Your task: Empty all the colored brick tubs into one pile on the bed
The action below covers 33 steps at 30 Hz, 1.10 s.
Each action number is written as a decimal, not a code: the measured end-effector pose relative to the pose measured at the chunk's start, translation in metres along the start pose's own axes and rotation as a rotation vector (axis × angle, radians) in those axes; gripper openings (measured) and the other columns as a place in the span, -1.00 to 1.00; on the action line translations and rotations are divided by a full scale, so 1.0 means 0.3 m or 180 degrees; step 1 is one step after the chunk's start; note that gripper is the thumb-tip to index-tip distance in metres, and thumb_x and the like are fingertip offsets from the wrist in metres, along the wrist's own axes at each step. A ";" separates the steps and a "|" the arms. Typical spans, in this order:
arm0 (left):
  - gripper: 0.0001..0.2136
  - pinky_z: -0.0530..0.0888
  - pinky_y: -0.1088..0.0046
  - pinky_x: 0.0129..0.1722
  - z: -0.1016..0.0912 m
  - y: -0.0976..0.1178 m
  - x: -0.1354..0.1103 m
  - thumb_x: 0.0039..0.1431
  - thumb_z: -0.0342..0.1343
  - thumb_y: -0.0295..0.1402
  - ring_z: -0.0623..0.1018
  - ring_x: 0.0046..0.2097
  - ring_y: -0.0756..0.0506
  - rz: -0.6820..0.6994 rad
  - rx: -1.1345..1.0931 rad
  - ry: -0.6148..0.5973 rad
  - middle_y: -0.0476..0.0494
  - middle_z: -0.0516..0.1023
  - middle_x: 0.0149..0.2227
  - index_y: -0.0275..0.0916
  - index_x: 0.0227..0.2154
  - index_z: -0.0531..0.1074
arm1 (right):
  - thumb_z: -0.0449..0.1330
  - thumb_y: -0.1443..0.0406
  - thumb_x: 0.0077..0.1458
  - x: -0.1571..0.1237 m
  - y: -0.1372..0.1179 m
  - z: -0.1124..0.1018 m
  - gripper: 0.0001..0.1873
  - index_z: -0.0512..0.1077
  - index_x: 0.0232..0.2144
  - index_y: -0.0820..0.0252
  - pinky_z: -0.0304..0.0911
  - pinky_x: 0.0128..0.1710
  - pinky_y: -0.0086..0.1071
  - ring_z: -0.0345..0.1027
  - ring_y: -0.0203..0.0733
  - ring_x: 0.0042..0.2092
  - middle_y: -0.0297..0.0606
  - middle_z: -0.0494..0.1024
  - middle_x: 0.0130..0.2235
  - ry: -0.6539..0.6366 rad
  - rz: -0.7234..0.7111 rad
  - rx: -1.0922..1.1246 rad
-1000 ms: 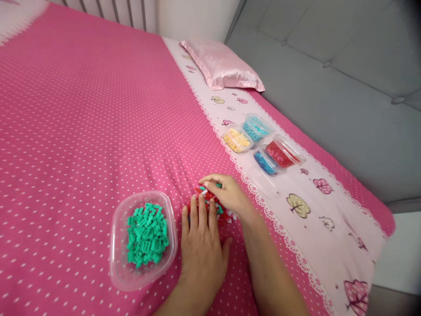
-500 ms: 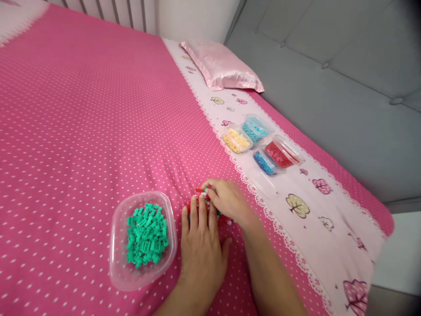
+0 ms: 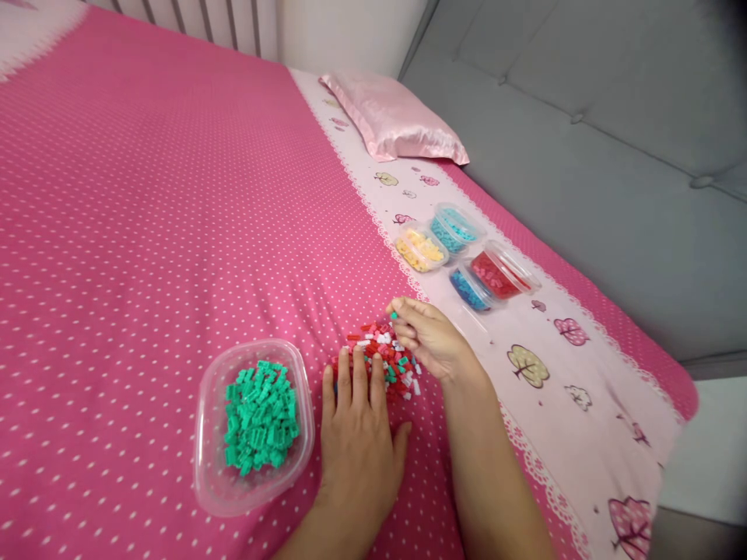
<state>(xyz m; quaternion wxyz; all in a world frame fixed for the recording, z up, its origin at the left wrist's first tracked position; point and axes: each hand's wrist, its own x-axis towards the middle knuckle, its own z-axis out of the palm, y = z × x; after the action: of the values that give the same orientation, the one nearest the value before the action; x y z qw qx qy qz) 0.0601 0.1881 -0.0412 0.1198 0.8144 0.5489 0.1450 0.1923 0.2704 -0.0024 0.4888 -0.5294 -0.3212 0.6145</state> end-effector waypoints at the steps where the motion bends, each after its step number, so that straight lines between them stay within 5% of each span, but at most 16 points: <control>1: -0.35 0.04 -0.02 0.26 -0.001 0.000 0.000 0.06 0.07 -0.14 0.06 0.31 -0.33 0.0000 0.0001 -0.0001 -0.32 0.08 0.29 -0.33 0.20 0.19 | 0.32 0.18 -0.08 0.002 -0.006 -0.005 -0.74 0.36 -0.50 0.24 -0.17 -0.68 -0.61 -0.12 -0.51 -0.62 -0.54 0.13 -0.61 -0.0048 0.0087 0.0358; 6: -0.35 0.04 -0.02 0.27 -0.001 0.001 -0.002 0.06 0.07 -0.13 0.06 0.31 -0.34 -0.0009 0.0016 0.0011 -0.33 0.09 0.29 -0.32 0.20 0.19 | 0.17 0.31 0.12 0.024 -0.019 -0.037 -0.79 0.30 -0.54 0.19 0.10 -0.64 -0.66 0.14 -0.48 -0.57 -0.44 0.30 -0.55 -0.0127 0.0304 0.1490; 10: -0.35 0.04 -0.02 0.27 -0.003 0.000 0.001 0.06 0.07 -0.13 0.05 0.31 -0.34 -0.0006 0.0008 0.0011 -0.34 0.09 0.29 -0.32 0.20 0.20 | 0.09 0.35 0.17 0.035 -0.017 -0.048 -0.80 0.35 -0.51 0.20 0.38 -0.33 -0.55 0.42 -0.35 -0.28 -0.28 0.50 -0.38 0.0258 0.0198 0.1583; 17: -0.37 0.07 -0.02 0.26 0.007 -0.001 -0.001 0.06 0.08 -0.15 0.08 0.30 -0.34 -0.0008 -0.0086 0.0172 -0.34 0.13 0.28 -0.33 0.18 0.24 | 0.02 0.30 0.20 0.036 -0.020 -0.048 -0.79 0.44 -0.35 0.22 0.35 0.00 -0.40 0.42 -0.27 -0.07 -0.17 0.54 -0.24 0.0307 0.0175 0.1650; 25: -0.44 0.09 -0.01 0.26 -0.006 0.010 0.001 0.15 0.01 -0.18 0.04 0.32 -0.30 0.0120 -0.0493 0.0556 -0.26 0.15 0.28 -0.34 0.18 0.22 | -0.02 0.28 0.22 0.029 -0.032 -0.051 -0.76 0.44 -0.34 0.20 0.35 -0.01 -0.38 0.42 -0.29 -0.11 -0.21 0.54 -0.28 0.0381 0.0137 0.1696; 33: -0.58 0.08 0.13 0.30 -0.008 0.010 -0.003 0.19 0.00 -0.24 0.14 0.30 -0.15 0.1180 -0.0979 -0.0246 -0.10 0.31 0.21 -0.22 0.10 0.33 | 0.11 0.27 0.14 0.025 -0.044 -0.082 -0.85 0.42 -0.41 0.20 0.33 -0.44 -0.56 0.31 -0.39 -0.45 -0.34 0.43 -0.46 0.0373 0.0075 0.1457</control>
<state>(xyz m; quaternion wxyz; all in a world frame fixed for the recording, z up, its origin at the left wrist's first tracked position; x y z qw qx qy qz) 0.0616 0.1863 -0.0379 0.2346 0.8784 0.3566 0.2151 0.2198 0.2787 0.0013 0.6068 -0.4433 -0.1384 0.6451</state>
